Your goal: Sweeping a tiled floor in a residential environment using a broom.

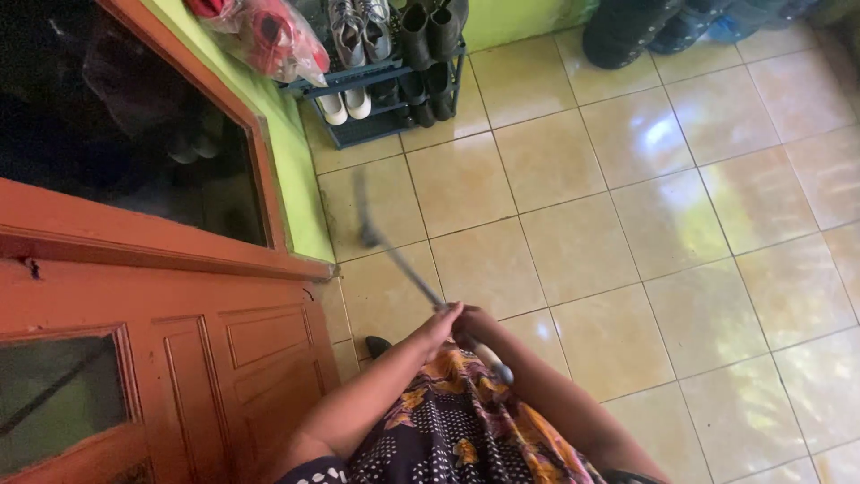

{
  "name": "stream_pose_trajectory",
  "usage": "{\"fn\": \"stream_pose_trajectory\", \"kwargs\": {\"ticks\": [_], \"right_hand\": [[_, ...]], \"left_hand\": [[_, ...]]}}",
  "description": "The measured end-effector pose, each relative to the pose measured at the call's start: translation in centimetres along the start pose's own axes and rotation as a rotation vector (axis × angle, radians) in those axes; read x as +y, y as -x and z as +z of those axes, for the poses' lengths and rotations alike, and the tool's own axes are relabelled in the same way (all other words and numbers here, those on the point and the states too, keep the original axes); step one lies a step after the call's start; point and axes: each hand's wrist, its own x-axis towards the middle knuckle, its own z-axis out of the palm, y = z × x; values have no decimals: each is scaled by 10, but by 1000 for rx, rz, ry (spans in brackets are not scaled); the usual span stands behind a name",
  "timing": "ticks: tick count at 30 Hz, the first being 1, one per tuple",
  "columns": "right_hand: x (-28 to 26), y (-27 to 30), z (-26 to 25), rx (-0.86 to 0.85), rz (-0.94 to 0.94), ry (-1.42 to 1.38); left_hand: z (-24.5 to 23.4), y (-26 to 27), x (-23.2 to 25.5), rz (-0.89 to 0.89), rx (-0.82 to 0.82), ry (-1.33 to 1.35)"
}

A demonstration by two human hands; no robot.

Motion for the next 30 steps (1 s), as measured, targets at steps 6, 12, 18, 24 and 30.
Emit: {"fn": "stream_pose_trajectory", "kwargs": {"ticks": [6, 12, 18, 24, 30], "right_hand": [[93, -155, -80, -308, -679, 760], [21, -13, -239, 39, 158, -390], [-13, -146, -304, 58, -284, 1143], [-77, -22, -32, 328, -173, 222], [-90, -109, 46, -61, 6, 157]], "left_hand": [[-36, -32, -12, -106, 28, 106], [34, -36, 23, -6, -153, 84], [30, -35, 38, 76, -200, 25], [-56, -48, 36, 73, -118, 117], [-120, -65, 54, -14, -130, 251]]}}
